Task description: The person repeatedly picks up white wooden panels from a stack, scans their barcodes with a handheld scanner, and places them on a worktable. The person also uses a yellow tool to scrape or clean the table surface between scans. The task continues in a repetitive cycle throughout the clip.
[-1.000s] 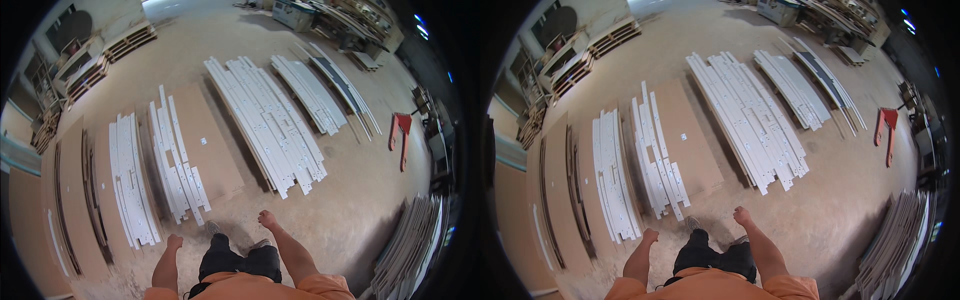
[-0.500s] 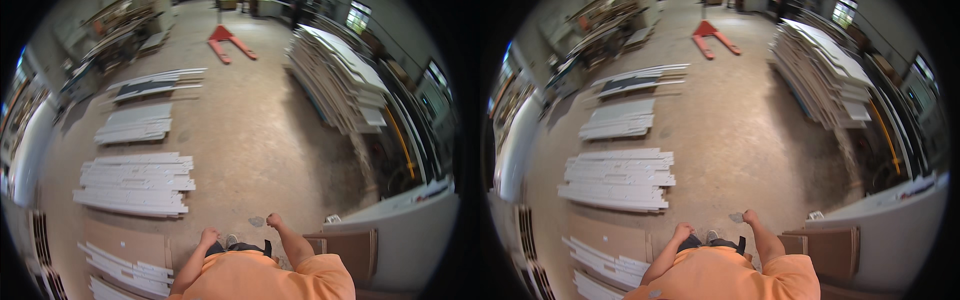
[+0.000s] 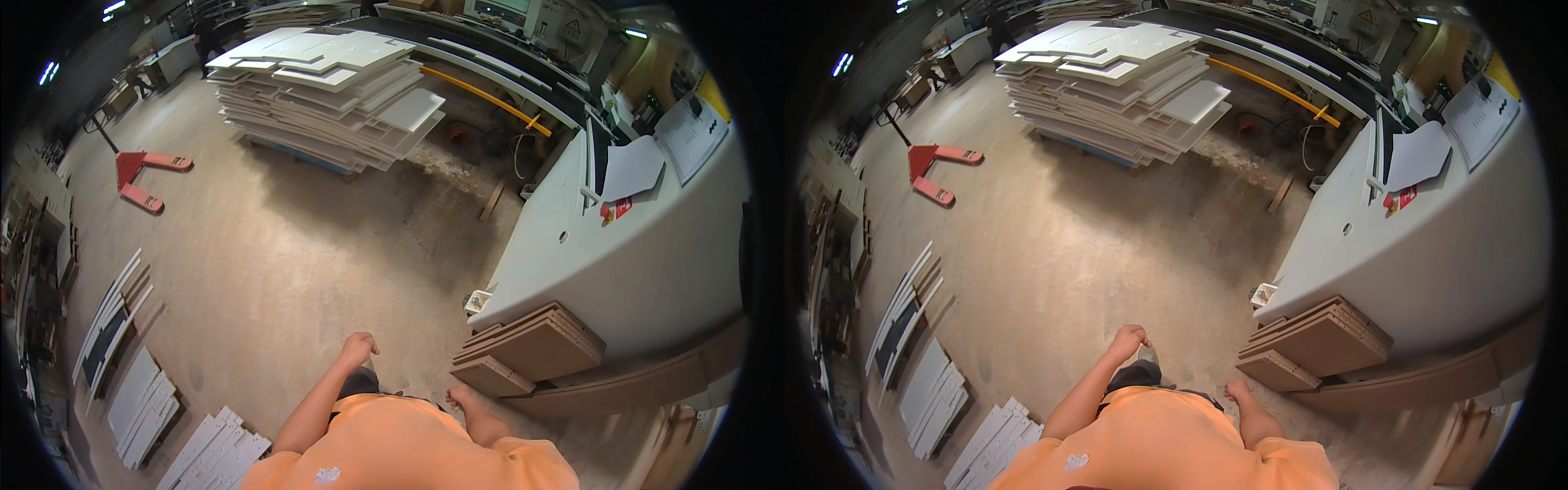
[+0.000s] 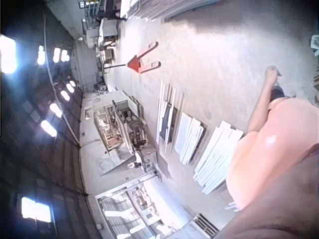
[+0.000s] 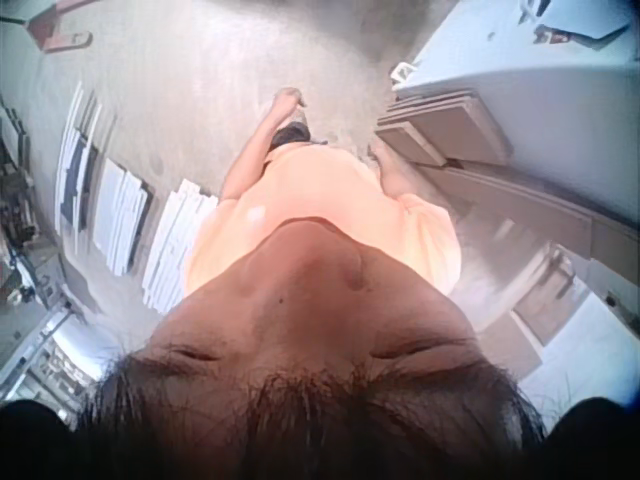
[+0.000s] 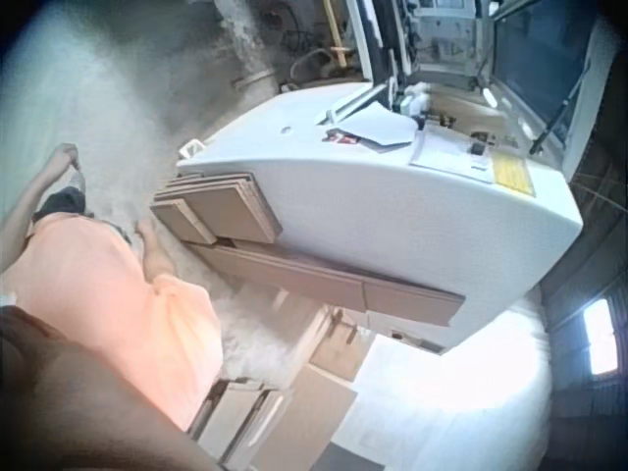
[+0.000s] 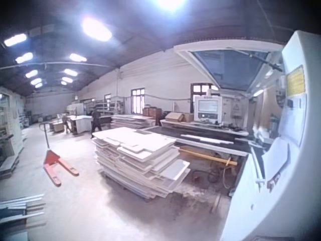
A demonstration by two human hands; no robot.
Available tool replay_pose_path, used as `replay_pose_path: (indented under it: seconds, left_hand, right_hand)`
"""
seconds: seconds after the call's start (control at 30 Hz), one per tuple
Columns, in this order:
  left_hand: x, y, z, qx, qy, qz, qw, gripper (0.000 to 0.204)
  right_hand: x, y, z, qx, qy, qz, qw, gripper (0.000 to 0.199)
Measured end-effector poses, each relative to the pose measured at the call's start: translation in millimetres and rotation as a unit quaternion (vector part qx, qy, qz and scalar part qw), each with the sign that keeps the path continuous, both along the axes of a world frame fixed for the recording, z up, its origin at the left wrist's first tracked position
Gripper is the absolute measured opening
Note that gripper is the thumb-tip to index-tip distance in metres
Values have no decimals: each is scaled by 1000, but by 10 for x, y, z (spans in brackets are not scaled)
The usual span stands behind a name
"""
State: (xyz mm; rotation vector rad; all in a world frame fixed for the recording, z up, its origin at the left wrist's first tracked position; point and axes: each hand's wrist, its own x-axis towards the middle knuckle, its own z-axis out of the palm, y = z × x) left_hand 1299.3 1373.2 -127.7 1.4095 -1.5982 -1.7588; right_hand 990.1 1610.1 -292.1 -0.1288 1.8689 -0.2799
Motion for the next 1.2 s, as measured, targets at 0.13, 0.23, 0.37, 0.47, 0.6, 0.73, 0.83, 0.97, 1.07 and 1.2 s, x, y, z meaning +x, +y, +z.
replay_pose_path:
  seconds: [0.13, 0.23, 0.37, 0.47, 0.6, 0.73, 0.83, 0.97, 1.07, 1.2]
  left_hand:
    - [-872, -1029, 373, -85, -50, -207, 973, 31]
    - [-1581, -1681, 571, -96, -55, -324, 939, 33]
    - [-2454, -2435, 551, -76, -36, -384, 920, 32]
    - [-2930, -2956, 465, -12, -57, -355, 933, 31]
    - [-3363, -3661, 514, 18, -67, -343, 937, 28]
    - [-3877, -4437, 661, 77, -50, -287, 954, 28]
    - [-4495, -5001, 729, 60, -46, -287, 955, 28]
    - [-5337, -5792, 721, -41, -102, -379, 919, 34]
    - [-5977, -6390, 721, -71, -71, -401, 911, 35]
    - [-6702, -7214, 898, -73, -64, -435, 895, 36]
  right_hand:
    - [-225, -354, 255, -67, 18, -89, 994, 14]
    - [-353, -747, 293, -132, 57, -184, 972, 18]
    - [-508, -1165, -146, -143, 171, -76, 972, 25]
    - [-840, -1587, -544, -90, 151, 82, 981, 26]
    - [-1836, -2583, -642, -60, 61, 138, 987, 26]
    - [-3112, -3947, -311, -195, 335, 399, 831, 29]
    - [-4018, -5153, 140, -245, 264, -45, 932, 22]
    - [-4755, -6385, 569, -322, 228, -176, 902, 17]
    - [-4975, -6827, 505, -346, 205, -219, 889, 14]
    - [-4881, -6707, 50, -198, 103, -306, 926, 12]
